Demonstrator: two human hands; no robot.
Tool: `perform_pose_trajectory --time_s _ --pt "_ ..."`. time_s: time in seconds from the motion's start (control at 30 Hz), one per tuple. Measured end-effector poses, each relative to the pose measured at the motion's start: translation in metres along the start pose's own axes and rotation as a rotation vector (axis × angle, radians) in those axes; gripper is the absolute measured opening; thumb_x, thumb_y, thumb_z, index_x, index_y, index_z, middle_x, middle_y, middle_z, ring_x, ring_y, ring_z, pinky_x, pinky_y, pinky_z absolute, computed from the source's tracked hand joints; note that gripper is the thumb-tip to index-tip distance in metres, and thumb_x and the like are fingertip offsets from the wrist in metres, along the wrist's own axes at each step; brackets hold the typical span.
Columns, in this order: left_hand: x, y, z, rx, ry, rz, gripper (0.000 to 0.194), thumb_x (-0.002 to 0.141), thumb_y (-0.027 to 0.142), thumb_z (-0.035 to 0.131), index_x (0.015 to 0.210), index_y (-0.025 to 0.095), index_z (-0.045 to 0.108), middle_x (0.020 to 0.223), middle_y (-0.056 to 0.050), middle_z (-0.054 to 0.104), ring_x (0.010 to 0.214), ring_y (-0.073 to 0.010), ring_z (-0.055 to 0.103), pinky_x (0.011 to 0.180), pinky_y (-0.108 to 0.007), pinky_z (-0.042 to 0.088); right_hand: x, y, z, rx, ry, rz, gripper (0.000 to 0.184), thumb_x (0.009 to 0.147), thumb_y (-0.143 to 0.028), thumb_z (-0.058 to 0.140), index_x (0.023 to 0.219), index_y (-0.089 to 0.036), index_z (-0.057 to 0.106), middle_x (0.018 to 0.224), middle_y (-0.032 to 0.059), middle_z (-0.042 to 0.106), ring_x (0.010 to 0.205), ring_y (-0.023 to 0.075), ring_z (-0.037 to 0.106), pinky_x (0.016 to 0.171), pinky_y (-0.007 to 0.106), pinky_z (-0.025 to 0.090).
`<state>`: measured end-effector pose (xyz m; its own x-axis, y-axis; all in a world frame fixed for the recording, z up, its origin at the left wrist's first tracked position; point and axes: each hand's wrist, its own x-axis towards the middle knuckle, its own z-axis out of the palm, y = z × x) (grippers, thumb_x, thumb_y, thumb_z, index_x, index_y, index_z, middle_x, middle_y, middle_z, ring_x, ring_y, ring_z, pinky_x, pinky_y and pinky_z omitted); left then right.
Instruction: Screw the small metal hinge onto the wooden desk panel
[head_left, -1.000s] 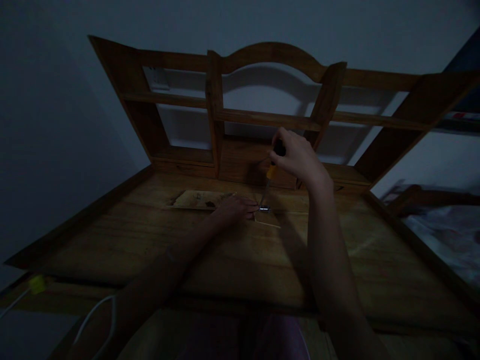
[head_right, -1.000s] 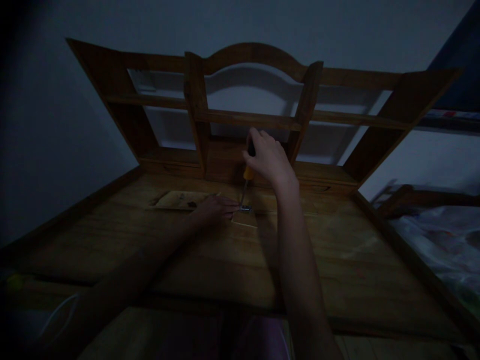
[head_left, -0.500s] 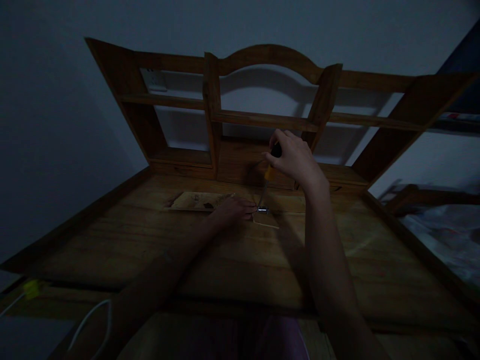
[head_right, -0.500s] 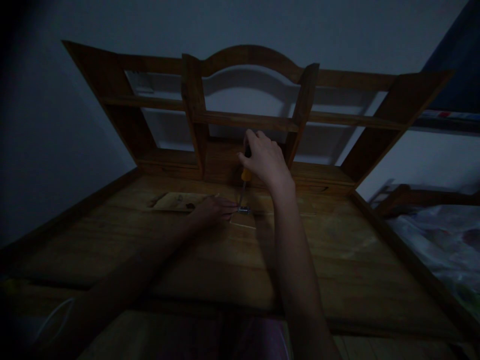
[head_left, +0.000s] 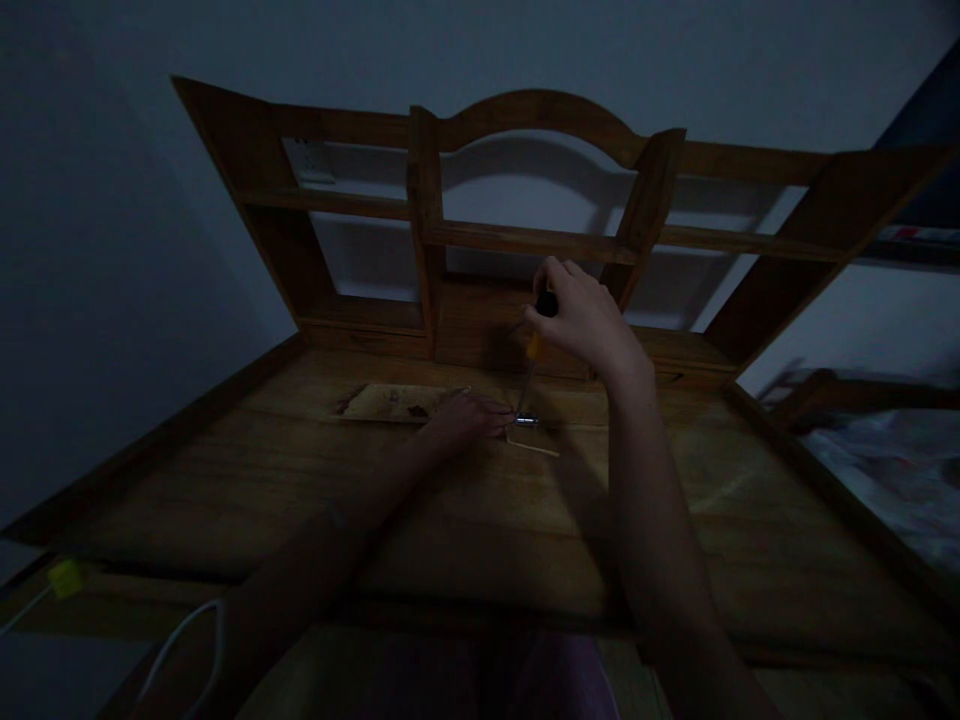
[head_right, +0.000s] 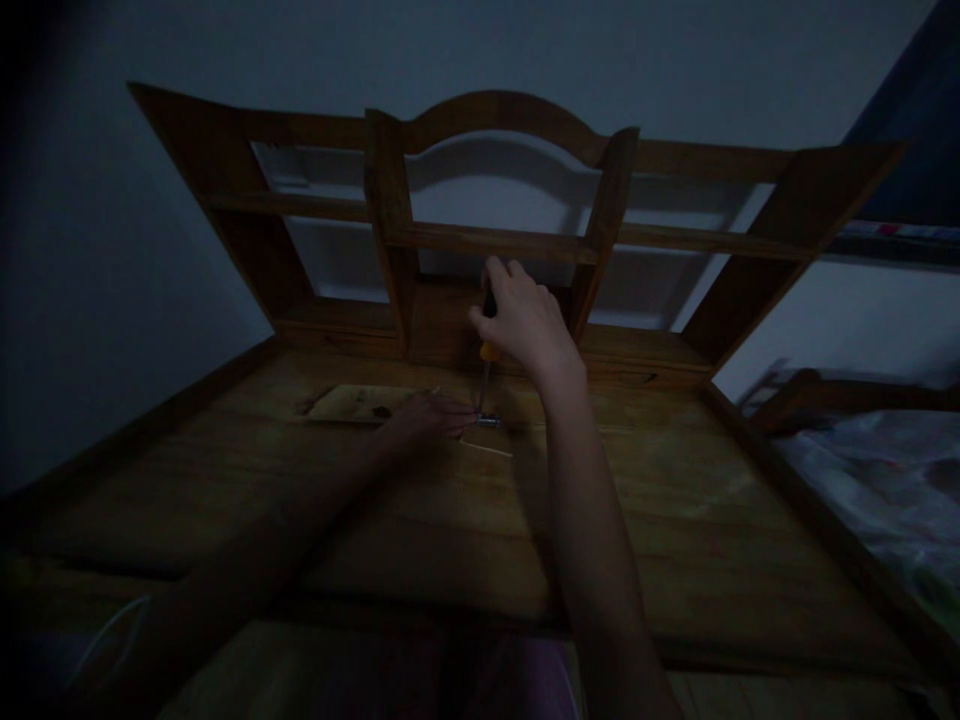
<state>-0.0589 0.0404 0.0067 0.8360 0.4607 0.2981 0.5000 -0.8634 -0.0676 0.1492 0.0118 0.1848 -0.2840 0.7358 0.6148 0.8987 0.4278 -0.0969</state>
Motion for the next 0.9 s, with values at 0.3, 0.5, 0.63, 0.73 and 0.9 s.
perform_pose_trajectory --time_s 0.3,0.5,0.63,0.73,0.9 --pt "-0.0011 0.0004 -0.0033 0.010 0.047 0.048 0.029 0.102 0.027 0.055 0.125 0.023 0.073 0.125 -0.009 0.075 0.109 -0.0211 0.073 0.096 -0.033 0.055 0.0003 0.0011 0.0004 0.040 -0.006 0.017 0.029 0.087 -0.026 0.058 0.116 -0.025 0.055 0.117 0.0113 0.061 0.108 0.0328 0.062 0.092 0.053 0.050" --pt "-0.0013 0.0027 -0.0052 0.021 0.049 0.037 0.029 0.101 0.025 0.058 0.126 0.024 0.072 0.123 -0.008 0.076 0.105 -0.0193 0.073 0.095 -0.031 0.055 -0.0007 0.0013 0.0009 0.052 -0.002 0.022 0.028 0.087 -0.026 0.058 0.115 -0.025 0.055 0.116 0.0113 0.061 0.111 0.0341 0.062 0.093 0.055 0.050" --pt "-0.0009 0.0003 -0.0022 0.016 0.059 0.051 0.028 0.099 0.023 0.061 0.124 0.023 0.074 0.120 -0.008 0.076 0.103 -0.0194 0.074 0.094 -0.031 0.056 -0.0009 0.0023 0.0023 0.068 0.005 0.023 0.033 0.087 -0.026 0.057 0.120 -0.026 0.053 0.117 0.0109 0.062 0.111 0.0341 0.062 0.093 0.056 0.050" --pt "-0.0003 -0.0009 -0.0016 0.006 0.061 0.073 0.029 0.099 0.022 0.060 0.125 0.023 0.073 0.120 -0.008 0.076 0.103 -0.0191 0.074 0.092 -0.030 0.056 0.0001 0.0022 0.0034 0.070 0.006 0.025 0.033 0.088 -0.029 0.059 0.120 -0.026 0.052 0.117 0.0113 0.062 0.113 0.0349 0.061 0.094 0.056 0.050" --pt "-0.0004 0.0032 -0.0073 0.017 0.044 0.052 0.027 0.099 0.022 0.060 0.122 0.023 0.074 0.117 -0.008 0.077 0.103 -0.0195 0.074 0.091 -0.030 0.057 0.0011 -0.0002 0.0017 0.064 -0.009 0.008 0.030 0.087 -0.026 0.059 0.116 -0.025 0.053 0.116 0.0112 0.061 0.112 0.0340 0.061 0.095 0.055 0.049"
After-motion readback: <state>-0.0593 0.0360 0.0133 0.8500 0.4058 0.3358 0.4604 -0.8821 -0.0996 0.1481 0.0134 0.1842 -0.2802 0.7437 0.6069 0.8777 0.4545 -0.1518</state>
